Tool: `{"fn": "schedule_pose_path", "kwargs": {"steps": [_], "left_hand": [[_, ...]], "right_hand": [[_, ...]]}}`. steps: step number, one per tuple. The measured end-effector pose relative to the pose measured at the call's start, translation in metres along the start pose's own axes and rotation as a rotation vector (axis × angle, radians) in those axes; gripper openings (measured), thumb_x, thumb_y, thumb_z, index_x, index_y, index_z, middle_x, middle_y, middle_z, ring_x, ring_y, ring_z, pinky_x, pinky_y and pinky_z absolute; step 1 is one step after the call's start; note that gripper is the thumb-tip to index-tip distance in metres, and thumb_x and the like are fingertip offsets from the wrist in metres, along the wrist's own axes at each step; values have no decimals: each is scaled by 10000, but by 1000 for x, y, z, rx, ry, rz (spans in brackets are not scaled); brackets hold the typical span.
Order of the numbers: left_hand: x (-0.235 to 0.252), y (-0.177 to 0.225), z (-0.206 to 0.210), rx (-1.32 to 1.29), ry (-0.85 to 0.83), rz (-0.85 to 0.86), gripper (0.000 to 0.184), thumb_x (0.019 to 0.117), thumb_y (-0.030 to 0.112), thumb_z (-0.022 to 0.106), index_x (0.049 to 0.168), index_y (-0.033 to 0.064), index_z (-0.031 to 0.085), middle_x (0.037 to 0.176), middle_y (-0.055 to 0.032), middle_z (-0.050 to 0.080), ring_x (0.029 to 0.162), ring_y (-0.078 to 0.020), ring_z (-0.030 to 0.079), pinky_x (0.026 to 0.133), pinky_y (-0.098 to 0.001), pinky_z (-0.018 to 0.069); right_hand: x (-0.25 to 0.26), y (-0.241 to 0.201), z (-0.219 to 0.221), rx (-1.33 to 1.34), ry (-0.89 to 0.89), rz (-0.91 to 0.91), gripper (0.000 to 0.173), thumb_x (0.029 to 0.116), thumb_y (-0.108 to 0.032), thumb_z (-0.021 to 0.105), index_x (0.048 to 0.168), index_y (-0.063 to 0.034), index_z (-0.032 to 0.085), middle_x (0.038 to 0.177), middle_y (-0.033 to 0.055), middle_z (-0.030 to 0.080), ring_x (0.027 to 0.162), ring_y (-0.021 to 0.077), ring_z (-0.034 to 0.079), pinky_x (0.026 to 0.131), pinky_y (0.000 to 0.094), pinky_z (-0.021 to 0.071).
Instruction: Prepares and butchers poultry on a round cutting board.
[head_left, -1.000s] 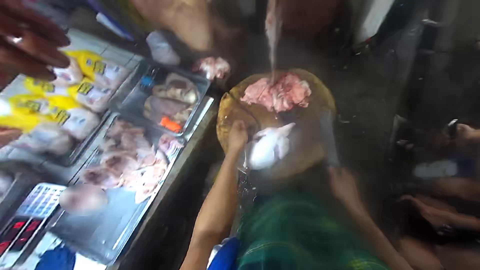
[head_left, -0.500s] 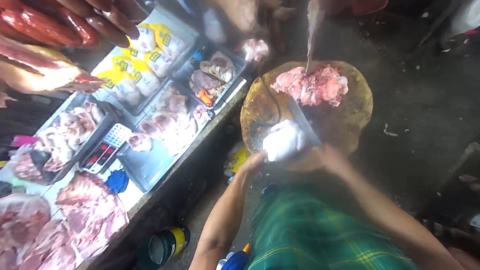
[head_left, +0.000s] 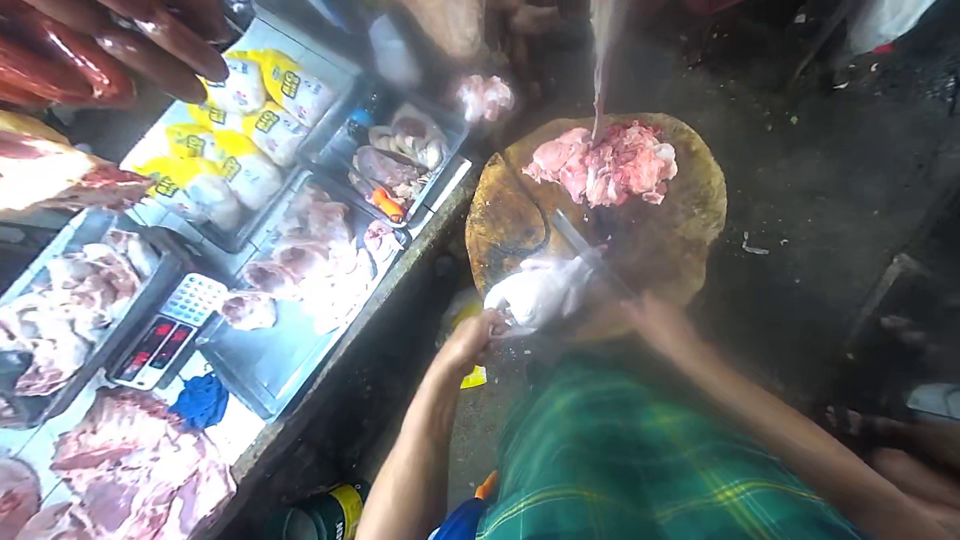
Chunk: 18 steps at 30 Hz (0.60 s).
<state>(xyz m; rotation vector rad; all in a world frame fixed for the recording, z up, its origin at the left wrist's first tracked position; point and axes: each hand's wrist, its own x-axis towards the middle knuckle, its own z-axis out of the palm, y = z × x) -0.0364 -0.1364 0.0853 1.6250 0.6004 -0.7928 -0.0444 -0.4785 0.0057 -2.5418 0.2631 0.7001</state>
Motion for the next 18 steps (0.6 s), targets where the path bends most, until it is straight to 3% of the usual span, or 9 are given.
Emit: {"fn": "schedule_pose_path", "kwargs": {"steps": [3,7,8,10,11,13,15,16,18], "left_hand": [[-8,18,-3,152,68,-37,375,1062,368,445,815,127,590,568,26,480,398,-48,348,381,-189,279],[5,7,4,129,48,-60,381,1081,365,411,905,91,609,613,-9,561,418,-59,421,388,-189,312],[6,5,5,112,40,-64,380,1084,361,409,904,92,609,614,-7,561,417,-57,417,388,-187,309],[4,0,7,97,41,-70,382,1083,351,416,879,94,612,610,-6,570,412,-55,416,390,-189,318],[4,-2,7,97,39,-69,383,1079,346,417,871,93,615,610,-10,578,411,-55,421,392,-189,320],[6,-3,7,87,30,-65,384,1075,325,413,857,84,615,608,-19,593,406,-59,435,386,-189,329],[6,-4,8,47,23,-64,385,1085,323,402,869,78,606,616,-25,593,406,-62,438,383,-188,336],[6,-5,7,31,27,-72,388,1086,331,400,881,75,607,623,-30,601,408,-65,439,385,-189,335],[6,-6,2,7,41,-84,399,1087,347,398,913,68,623,641,-39,627,406,-60,442,382,-187,331]], "right_hand": [[-10,-15,12,-1,-9,-10,621,1059,-594,400,1346,-66,555,1061,207,713,1038,397,704,888,606,548],[-32,-40,-4,150,76,-49,632,1050,-610,416,1280,-50,601,972,184,709,958,357,710,862,571,557],[-40,-48,-14,191,161,-108,599,1055,-574,442,1265,-39,612,922,180,707,902,353,714,827,566,566],[-53,-65,-27,284,446,-314,517,1051,-508,512,1176,-18,622,739,123,658,671,292,679,637,509,568],[-54,-74,-32,335,594,-425,481,1045,-471,550,1167,-11,622,718,94,651,610,246,659,570,467,567],[-49,-89,-37,420,761,-569,413,1037,-399,586,1171,-9,617,756,71,664,605,170,652,539,389,570],[-37,-82,-15,389,672,-523,426,1043,-420,577,1185,-21,620,777,78,677,629,185,670,566,405,590],[-32,-70,3,311,495,-402,476,1047,-459,554,1219,-20,621,821,122,692,691,261,695,639,482,601],[-20,-47,23,132,69,-123,583,1055,-551,467,1305,-38,588,999,206,711,955,390,711,863,601,560]]}}
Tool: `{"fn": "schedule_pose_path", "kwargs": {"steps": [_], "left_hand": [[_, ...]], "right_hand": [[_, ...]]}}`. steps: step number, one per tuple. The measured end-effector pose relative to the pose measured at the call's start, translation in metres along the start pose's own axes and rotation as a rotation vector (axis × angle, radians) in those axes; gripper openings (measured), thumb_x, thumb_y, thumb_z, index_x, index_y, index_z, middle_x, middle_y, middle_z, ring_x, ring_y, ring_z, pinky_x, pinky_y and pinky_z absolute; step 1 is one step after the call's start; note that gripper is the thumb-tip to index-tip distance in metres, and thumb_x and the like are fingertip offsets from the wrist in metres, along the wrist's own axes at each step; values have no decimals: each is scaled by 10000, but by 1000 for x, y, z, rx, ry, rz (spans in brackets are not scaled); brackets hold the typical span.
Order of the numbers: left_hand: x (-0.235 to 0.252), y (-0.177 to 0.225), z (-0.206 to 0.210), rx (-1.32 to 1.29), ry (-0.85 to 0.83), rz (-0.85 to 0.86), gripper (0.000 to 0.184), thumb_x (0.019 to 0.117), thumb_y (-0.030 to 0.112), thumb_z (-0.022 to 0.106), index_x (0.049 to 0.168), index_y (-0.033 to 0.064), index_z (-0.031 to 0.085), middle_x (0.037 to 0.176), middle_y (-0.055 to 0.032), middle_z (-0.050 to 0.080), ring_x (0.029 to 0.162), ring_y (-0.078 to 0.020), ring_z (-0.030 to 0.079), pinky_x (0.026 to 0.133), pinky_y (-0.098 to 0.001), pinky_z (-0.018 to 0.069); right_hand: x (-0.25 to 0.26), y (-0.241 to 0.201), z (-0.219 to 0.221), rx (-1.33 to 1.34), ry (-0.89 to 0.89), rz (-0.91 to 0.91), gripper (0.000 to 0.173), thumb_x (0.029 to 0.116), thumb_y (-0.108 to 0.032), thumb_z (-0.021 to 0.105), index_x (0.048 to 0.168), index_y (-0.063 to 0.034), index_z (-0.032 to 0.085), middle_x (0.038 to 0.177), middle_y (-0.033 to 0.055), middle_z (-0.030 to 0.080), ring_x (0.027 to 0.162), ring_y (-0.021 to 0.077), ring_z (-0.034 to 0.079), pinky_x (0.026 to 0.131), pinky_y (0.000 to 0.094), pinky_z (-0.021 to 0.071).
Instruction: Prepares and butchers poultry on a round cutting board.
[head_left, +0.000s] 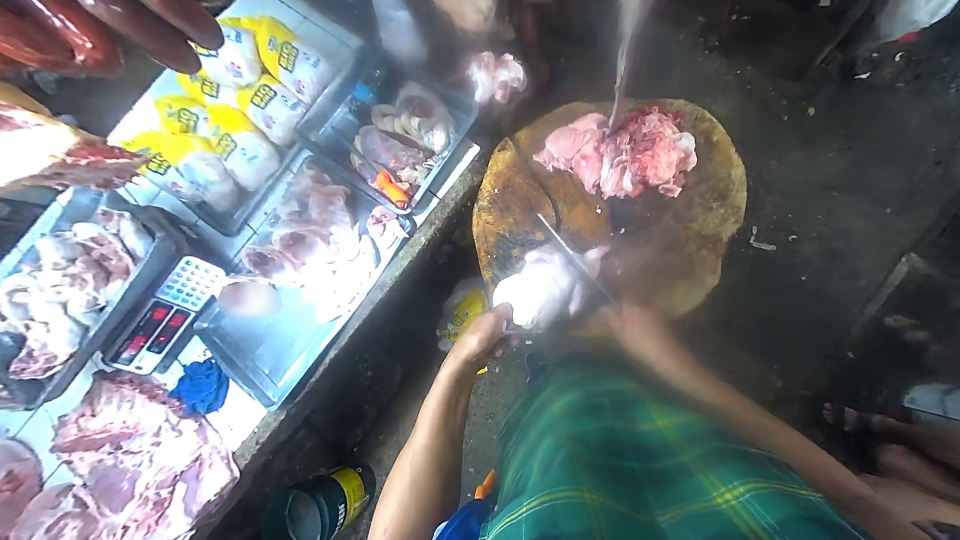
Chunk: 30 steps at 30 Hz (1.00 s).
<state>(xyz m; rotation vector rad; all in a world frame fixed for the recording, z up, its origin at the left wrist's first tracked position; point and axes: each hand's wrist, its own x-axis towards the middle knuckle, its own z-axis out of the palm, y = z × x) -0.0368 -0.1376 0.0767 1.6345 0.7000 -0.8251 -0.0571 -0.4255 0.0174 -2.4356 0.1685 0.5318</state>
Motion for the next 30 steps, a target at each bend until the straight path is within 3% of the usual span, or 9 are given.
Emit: {"fn": "schedule_pose_path", "kwargs": {"steps": [2,6,12,16,19,22,24,27,30], "left_hand": [[5,3,-9,31,37,2,399,1086,369,398,953,72,630,678,-39,655,422,-56,455,402,-193,351],[27,2,-25,241,195,12,449,1038,453,448,958,79,683,743,-50,688,505,-104,535,496,-278,448],[28,85,-3,873,283,243,571,965,598,525,834,65,684,856,-182,681,878,-385,674,752,-661,509],[36,109,16,1109,290,393,590,940,643,500,766,108,679,813,-158,684,847,-385,684,705,-657,510],[38,96,7,1052,286,384,559,934,622,543,812,97,694,849,-165,692,871,-386,687,735,-663,524],[43,83,8,1020,259,374,504,982,524,499,815,85,681,837,-164,678,870,-380,675,729,-646,505],[45,85,9,1023,272,369,520,981,536,489,776,91,666,808,-155,673,847,-376,674,708,-639,503],[44,90,9,1045,271,358,564,984,577,472,747,96,648,792,-158,663,832,-380,670,700,-642,497],[45,92,11,1047,276,347,545,969,565,486,749,95,654,798,-159,671,839,-380,676,701,-648,502]], "right_hand": [[2,12,-5,-89,-120,133,640,1055,-603,399,1316,-49,588,1070,205,711,1049,389,697,917,599,540],[-13,34,-28,-21,-17,248,661,1056,-616,376,1331,-52,583,1050,209,711,1015,384,702,897,598,545],[-19,0,-73,98,5,37,608,1052,-619,401,1234,-92,645,988,177,696,958,356,691,863,615,538],[0,0,-70,29,7,24,651,1030,-664,403,1169,-81,655,938,183,694,927,376,693,825,633,545],[-12,21,-58,11,25,182,701,1051,-651,329,1299,-57,606,1077,211,703,1034,385,697,898,611,545],[-30,17,-56,57,11,202,651,1068,-624,308,1287,-78,586,986,176,694,955,344,701,853,567,548],[-35,3,-66,104,101,78,616,1076,-592,333,1211,-64,621,896,155,683,862,317,698,797,547,559],[-33,-30,-84,218,504,-317,560,1078,-524,383,1079,-25,637,680,64,598,592,201,617,557,441,542],[-18,-67,-103,388,787,-641,576,1078,-517,396,1135,10,622,693,43,620,559,102,611,502,340,555]]}}
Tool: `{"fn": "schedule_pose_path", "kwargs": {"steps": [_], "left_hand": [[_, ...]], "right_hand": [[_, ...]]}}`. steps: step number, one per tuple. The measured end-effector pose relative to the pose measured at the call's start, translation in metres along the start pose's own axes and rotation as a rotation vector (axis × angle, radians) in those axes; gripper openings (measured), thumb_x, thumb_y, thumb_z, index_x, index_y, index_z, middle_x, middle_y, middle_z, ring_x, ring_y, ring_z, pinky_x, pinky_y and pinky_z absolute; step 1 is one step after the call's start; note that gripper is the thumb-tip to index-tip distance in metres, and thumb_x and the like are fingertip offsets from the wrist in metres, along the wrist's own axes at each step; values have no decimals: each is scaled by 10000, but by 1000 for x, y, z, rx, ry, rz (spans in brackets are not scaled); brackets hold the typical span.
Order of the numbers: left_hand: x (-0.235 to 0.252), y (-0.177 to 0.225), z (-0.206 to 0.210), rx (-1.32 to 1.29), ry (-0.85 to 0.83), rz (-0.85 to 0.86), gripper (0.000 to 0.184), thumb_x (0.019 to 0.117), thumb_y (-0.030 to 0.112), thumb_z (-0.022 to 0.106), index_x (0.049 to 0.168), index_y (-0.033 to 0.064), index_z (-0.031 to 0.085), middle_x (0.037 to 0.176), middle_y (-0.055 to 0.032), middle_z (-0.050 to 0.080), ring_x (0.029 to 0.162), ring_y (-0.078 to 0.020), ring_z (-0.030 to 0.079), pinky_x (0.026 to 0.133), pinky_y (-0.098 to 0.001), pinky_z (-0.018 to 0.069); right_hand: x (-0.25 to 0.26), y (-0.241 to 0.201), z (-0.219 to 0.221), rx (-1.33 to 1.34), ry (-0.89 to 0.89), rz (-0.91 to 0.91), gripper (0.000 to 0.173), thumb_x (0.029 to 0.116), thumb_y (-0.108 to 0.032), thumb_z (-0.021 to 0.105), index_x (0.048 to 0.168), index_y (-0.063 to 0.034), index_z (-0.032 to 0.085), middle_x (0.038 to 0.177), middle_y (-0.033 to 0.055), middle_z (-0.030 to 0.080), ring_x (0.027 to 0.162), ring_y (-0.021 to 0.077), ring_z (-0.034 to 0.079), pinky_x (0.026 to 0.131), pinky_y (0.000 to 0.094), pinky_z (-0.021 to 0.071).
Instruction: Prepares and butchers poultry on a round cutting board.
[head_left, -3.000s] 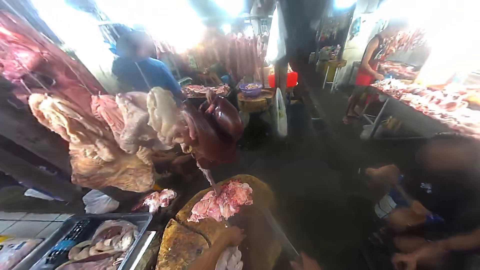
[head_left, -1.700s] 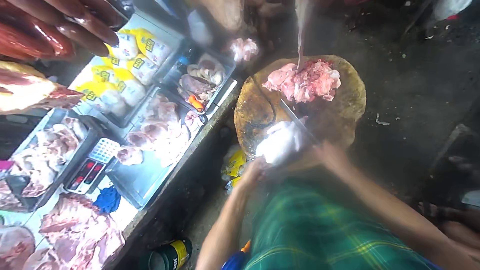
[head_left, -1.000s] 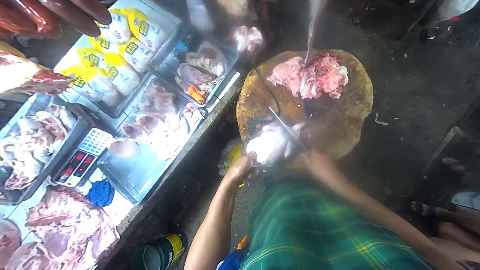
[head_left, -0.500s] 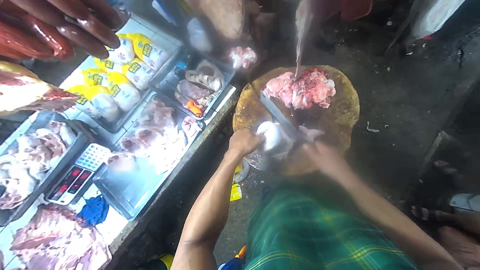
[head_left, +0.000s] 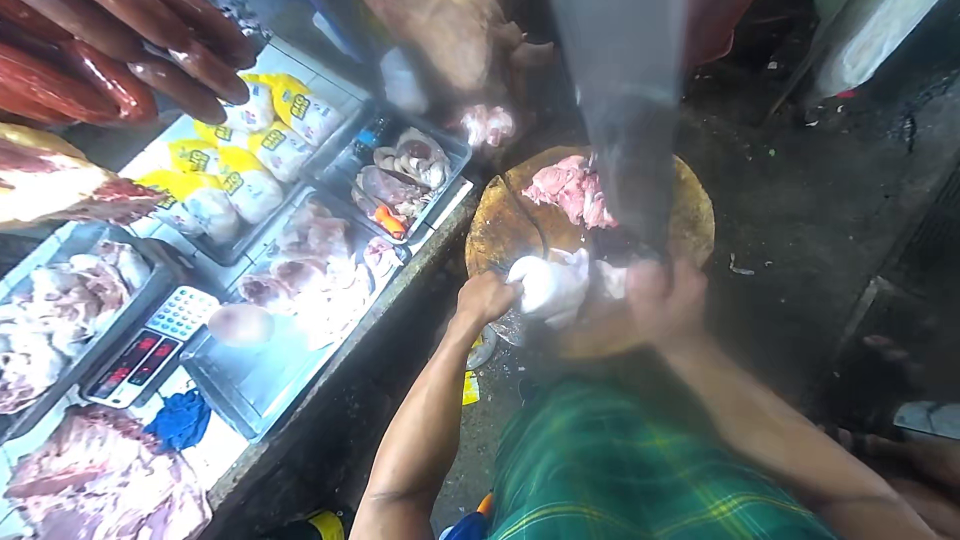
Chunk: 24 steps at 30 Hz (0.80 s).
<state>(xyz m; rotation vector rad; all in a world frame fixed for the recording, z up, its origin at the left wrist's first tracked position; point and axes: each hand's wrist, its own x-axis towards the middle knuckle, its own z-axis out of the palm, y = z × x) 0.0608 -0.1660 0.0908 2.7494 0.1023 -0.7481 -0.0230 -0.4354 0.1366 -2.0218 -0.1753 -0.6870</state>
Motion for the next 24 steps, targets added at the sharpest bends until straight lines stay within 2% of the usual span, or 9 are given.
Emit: {"fn": "schedule_pose_path", "kwargs": {"steps": [3,5,8,11,13,16,20,22,24], "left_hand": [[0,-6,4,-46,2,-10,517,973,541,502,756,98,657,797,-158,671,834,-379,675,694,-646,500],[1,-16,6,-110,0,-37,511,968,538,511,810,88,694,836,-176,689,862,-390,684,735,-668,511],[-2,-39,9,-251,-62,-111,536,995,533,516,893,44,711,859,-183,701,823,-357,686,750,-626,533],[-24,-47,22,-615,-210,-193,456,1083,390,388,980,42,664,739,-70,676,525,-129,536,510,-309,445],[-48,-49,44,-1104,-370,-307,446,1106,392,303,962,79,587,632,-38,585,415,-68,436,389,-201,346],[-80,-29,69,-1721,-602,-346,386,1037,338,290,822,141,544,618,13,513,403,-39,398,370,-167,332],[-103,12,75,-2182,-560,-338,346,1015,293,338,786,131,541,594,11,490,408,-59,417,383,-178,361],[-103,15,74,-2280,-491,-354,348,1024,306,336,806,117,531,588,0,487,401,-71,431,381,-183,383],[-101,11,71,-2265,-438,-385,374,1025,328,318,763,133,500,566,3,471,391,-73,418,374,-186,360]], "right_hand": [[-34,42,24,-123,-156,81,606,1072,-533,396,1191,16,624,739,91,660,601,180,652,559,405,586],[-73,79,24,-367,-586,450,631,1062,-586,387,1244,-32,629,877,185,711,823,361,722,759,578,587],[-72,90,9,-513,-893,766,689,1057,-636,310,1249,-54,625,1054,212,707,1037,395,696,889,619,544],[-72,94,-12,-407,-827,874,675,1077,-600,308,1312,-30,582,1074,211,684,961,357,696,862,571,550],[-80,88,-19,-280,-794,883,640,1082,-582,333,1355,-38,530,952,178,673,766,303,703,720,512,597],[-90,69,-16,-48,-722,854,613,1072,-606,324,1299,-83,549,759,82,609,570,212,627,550,440,578],[-100,58,2,13,-768,783,619,1052,-642,350,1170,-101,628,745,56,604,602,195,626,579,426,573],[-103,59,10,-193,-789,755,652,1035,-668,368,1158,-95,655,853,117,668,785,278,678,734,519,568],[-109,55,16,-393,-758,755,677,1032,-685,338,1183,-96,636,905,146,701,885,331,711,791,566,565]]}}
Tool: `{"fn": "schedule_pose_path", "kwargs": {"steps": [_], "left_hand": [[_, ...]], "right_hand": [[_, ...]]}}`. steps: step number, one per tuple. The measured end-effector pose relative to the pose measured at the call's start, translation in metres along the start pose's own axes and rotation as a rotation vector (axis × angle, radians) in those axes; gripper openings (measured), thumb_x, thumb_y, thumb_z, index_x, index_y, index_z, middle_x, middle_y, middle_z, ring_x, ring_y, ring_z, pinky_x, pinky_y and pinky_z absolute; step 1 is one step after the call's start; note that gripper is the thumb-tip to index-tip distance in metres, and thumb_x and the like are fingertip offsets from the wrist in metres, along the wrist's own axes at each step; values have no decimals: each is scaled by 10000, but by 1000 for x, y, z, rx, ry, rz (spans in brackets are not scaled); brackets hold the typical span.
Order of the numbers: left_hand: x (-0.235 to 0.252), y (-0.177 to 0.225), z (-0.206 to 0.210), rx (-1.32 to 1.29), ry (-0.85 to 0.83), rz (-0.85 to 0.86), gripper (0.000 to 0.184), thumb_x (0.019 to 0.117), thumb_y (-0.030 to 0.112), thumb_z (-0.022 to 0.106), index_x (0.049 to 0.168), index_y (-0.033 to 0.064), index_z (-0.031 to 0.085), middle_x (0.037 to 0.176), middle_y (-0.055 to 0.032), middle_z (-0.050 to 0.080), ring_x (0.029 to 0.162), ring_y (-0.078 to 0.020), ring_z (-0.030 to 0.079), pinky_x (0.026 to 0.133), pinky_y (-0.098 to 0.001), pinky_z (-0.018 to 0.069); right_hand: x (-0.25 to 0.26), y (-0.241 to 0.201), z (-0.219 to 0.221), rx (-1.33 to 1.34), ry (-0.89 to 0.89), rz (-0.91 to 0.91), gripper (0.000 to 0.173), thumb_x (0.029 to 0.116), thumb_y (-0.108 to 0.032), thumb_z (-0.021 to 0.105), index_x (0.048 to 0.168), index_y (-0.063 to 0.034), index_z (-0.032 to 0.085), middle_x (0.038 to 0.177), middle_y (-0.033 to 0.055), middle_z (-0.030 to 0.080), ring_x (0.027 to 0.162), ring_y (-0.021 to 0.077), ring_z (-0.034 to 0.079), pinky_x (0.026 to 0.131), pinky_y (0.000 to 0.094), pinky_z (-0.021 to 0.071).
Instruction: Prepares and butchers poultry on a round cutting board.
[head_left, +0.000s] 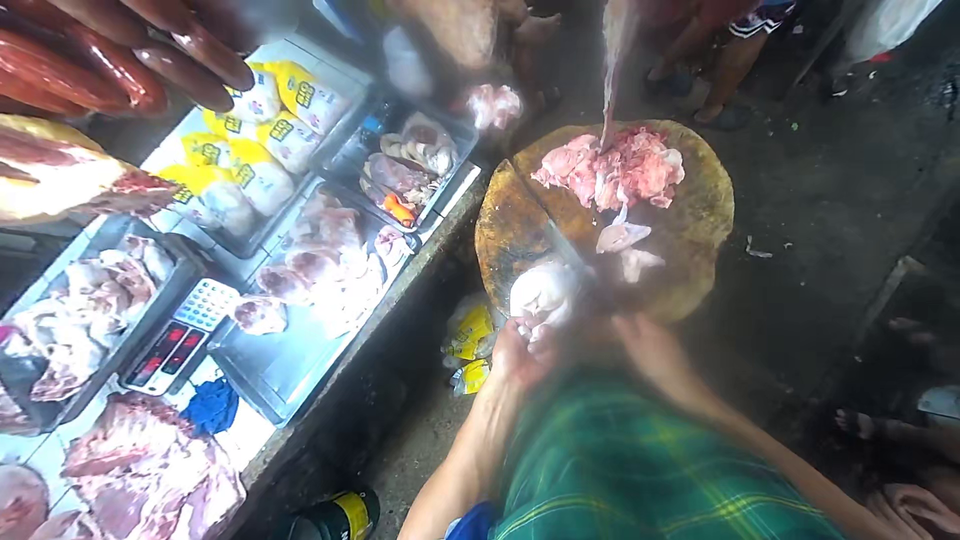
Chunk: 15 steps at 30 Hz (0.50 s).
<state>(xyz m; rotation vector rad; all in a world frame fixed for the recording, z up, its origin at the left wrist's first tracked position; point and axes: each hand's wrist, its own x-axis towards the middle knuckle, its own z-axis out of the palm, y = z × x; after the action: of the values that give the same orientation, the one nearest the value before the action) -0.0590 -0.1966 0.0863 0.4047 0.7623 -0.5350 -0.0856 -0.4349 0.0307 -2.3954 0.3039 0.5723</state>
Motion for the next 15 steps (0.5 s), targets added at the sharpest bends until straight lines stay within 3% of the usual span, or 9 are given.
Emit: {"fn": "schedule_pose_path", "kwargs": {"steps": [4,7,9,11,13,15], "left_hand": [[4,3,-3,135,-12,5,387,1031,336,297,749,154,489,547,28,425,394,-61,380,381,-184,323],[6,4,-4,190,-40,-7,354,1029,320,305,794,161,517,563,36,442,408,-50,388,397,-177,333],[7,3,-7,163,-36,-21,330,1017,297,331,793,148,522,560,31,446,408,-53,404,395,-172,346],[9,3,-10,155,-45,-25,363,1029,310,316,755,157,500,558,30,442,414,-60,408,405,-183,353],[10,4,-15,154,-48,-30,363,1026,320,322,749,164,496,559,34,434,416,-58,396,406,-183,349],[7,8,-22,134,-72,-46,367,1017,321,331,732,162,499,560,31,434,417,-62,390,406,-191,341]], "right_hand": [[-16,-34,-22,110,114,-42,582,1085,-552,356,1226,-60,633,875,148,684,844,311,695,796,548,558],[-27,-66,-43,269,489,-416,535,1098,-484,345,1079,-25,620,682,49,588,586,179,610,556,419,544],[-29,-97,-58,445,667,-651,571,1097,-512,352,1152,-1,601,700,35,606,559,124,604,504,362,555],[-21,-117,-53,560,748,-760,587,1083,-552,356,1177,-12,568,704,42,604,539,118,589,478,353,545],[-4,-96,-6,421,707,-619,588,1085,-521,372,1197,15,587,718,72,634,569,157,626,529,390,574],[6,-57,42,144,339,-235,587,1084,-528,366,1215,-12,613,836,156,696,768,311,708,735,538,587]]}}
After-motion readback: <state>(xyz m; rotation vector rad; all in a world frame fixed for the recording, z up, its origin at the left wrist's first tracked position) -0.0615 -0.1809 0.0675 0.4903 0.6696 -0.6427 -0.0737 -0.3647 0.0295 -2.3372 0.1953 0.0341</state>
